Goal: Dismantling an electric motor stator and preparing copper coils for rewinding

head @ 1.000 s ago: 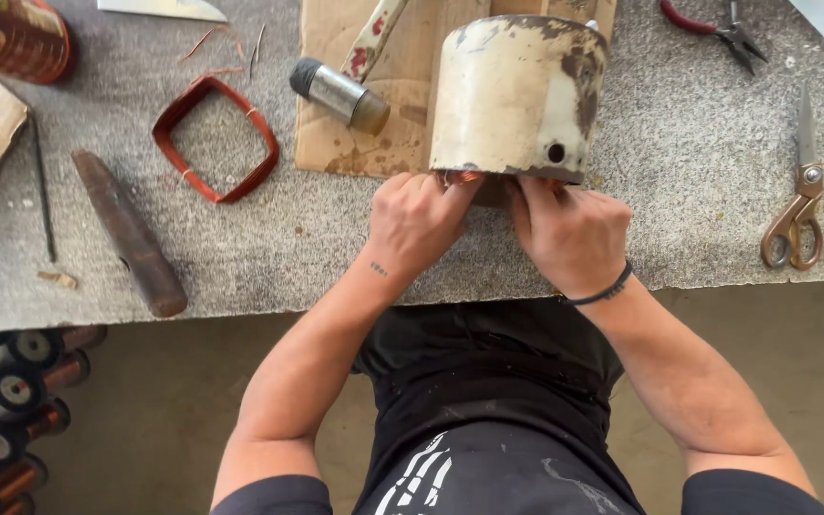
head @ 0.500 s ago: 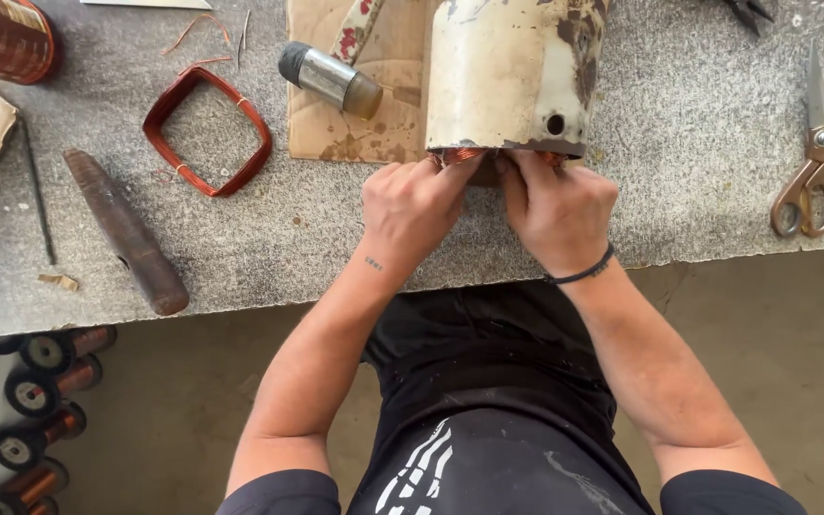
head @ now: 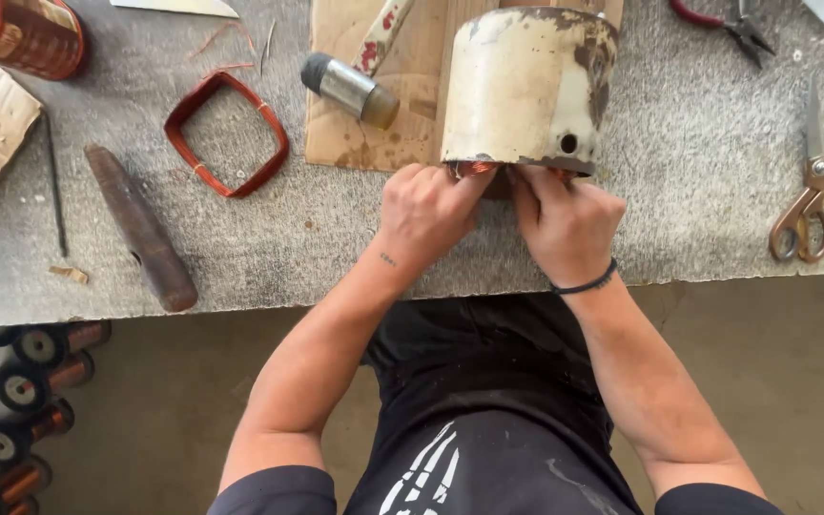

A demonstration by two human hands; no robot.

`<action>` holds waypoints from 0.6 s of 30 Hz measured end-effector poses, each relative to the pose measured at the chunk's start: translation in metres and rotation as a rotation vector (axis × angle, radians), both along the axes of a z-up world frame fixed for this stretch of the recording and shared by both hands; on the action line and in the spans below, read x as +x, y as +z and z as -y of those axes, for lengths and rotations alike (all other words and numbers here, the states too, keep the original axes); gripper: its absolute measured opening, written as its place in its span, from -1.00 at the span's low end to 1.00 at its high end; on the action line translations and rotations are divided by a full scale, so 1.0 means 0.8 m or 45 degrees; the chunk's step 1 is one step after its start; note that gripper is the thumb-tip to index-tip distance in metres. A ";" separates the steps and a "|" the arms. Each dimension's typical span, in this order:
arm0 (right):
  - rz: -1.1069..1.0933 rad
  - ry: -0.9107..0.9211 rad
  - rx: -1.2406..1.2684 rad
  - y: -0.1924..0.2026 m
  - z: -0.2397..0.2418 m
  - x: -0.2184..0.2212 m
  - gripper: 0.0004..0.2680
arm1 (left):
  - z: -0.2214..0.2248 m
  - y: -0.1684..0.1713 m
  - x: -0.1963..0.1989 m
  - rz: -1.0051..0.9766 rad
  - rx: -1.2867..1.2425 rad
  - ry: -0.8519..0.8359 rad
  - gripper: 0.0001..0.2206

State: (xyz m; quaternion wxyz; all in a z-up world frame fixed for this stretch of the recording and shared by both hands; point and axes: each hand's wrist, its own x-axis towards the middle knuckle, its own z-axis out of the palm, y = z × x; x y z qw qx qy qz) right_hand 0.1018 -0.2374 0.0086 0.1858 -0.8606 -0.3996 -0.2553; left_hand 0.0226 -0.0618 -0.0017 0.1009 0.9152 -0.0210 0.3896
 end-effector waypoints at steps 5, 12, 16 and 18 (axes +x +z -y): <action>-0.414 0.283 0.348 -0.016 0.034 -0.021 -0.85 | 0.004 0.035 -0.044 -0.241 -0.192 -0.081 -0.70; -0.848 0.197 0.671 0.024 0.012 0.001 -0.58 | 0.016 0.005 -0.047 -0.306 -0.647 0.030 -0.88; -0.912 0.066 0.556 0.015 -0.002 0.004 -0.36 | 0.017 0.020 -0.028 -0.546 -0.873 0.202 -0.63; -0.844 -0.018 0.495 0.002 -0.006 0.012 -0.34 | 0.014 0.011 -0.017 -0.603 -0.789 0.320 -0.49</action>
